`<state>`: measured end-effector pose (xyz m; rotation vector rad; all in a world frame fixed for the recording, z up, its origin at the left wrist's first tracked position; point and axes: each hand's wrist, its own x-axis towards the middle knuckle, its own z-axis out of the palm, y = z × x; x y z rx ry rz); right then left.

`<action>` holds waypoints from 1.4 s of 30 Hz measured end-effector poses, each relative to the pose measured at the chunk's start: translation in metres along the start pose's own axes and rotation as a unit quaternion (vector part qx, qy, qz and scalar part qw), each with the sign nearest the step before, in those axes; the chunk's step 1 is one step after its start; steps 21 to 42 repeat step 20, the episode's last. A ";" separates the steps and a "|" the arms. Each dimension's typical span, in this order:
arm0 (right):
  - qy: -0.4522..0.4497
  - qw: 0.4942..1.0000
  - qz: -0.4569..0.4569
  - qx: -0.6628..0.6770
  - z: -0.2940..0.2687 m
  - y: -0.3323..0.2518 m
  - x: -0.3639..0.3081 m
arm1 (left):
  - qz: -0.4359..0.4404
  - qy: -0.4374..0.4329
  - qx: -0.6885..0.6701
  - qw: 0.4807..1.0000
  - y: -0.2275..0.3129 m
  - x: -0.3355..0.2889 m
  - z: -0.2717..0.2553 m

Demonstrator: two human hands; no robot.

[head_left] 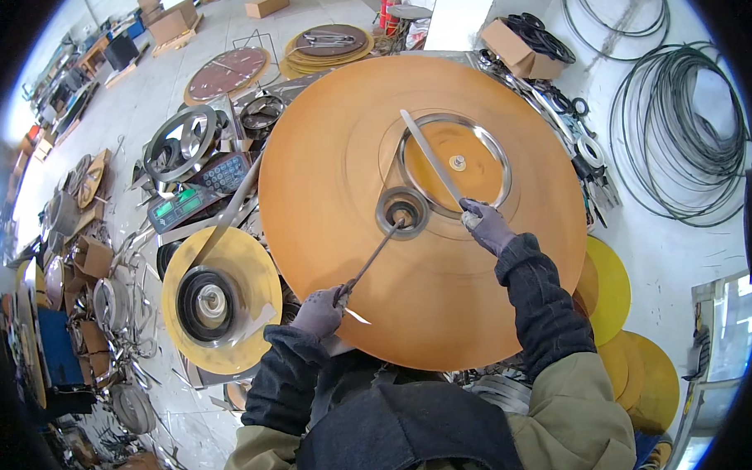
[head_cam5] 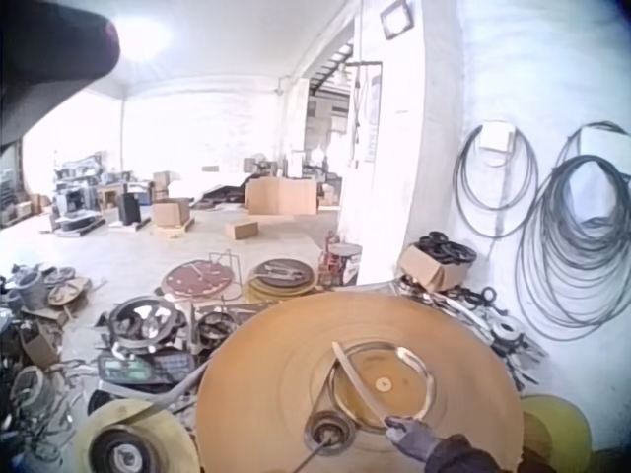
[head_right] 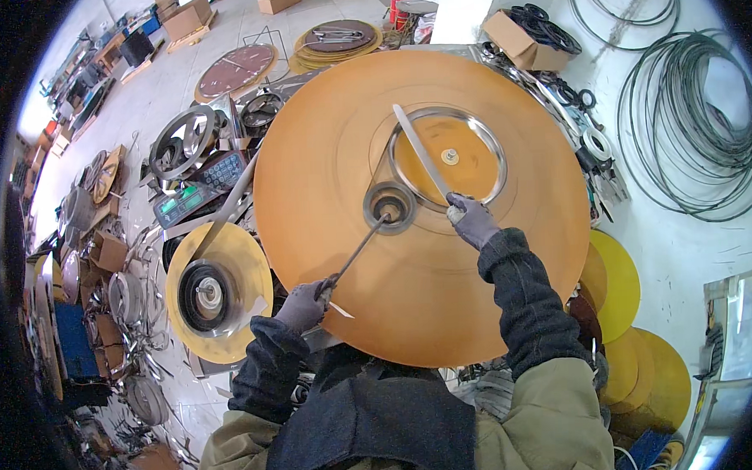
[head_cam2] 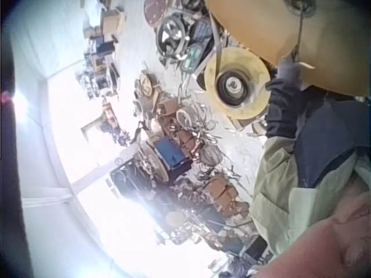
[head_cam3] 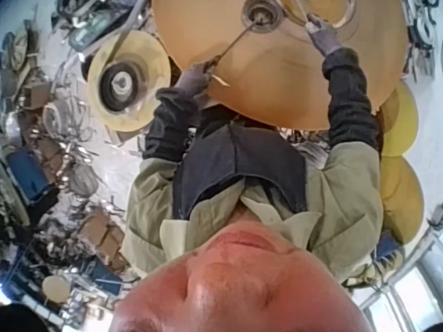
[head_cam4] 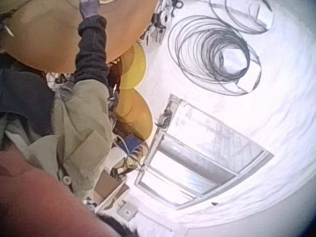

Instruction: The worker is winding thin metal strips onto a rotating spooling machine and adjusting the coils.

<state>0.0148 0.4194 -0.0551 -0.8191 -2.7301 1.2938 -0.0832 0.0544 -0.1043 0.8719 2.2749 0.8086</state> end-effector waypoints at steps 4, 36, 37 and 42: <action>0.008 0.999 0.022 -0.033 -0.002 0.000 0.003 | 0.029 0.023 0.001 0.999 0.003 0.000 0.003; -0.009 0.999 -0.011 -0.052 -0.014 0.032 0.018 | -0.080 -0.008 -0.013 0.997 0.021 -0.007 -0.001; -0.009 0.999 -0.011 -0.052 -0.014 0.032 0.018 | -0.080 -0.008 -0.013 0.997 0.021 -0.007 -0.001; -0.009 0.999 -0.011 -0.052 -0.014 0.032 0.018 | -0.080 -0.008 -0.013 0.997 0.021 -0.007 -0.001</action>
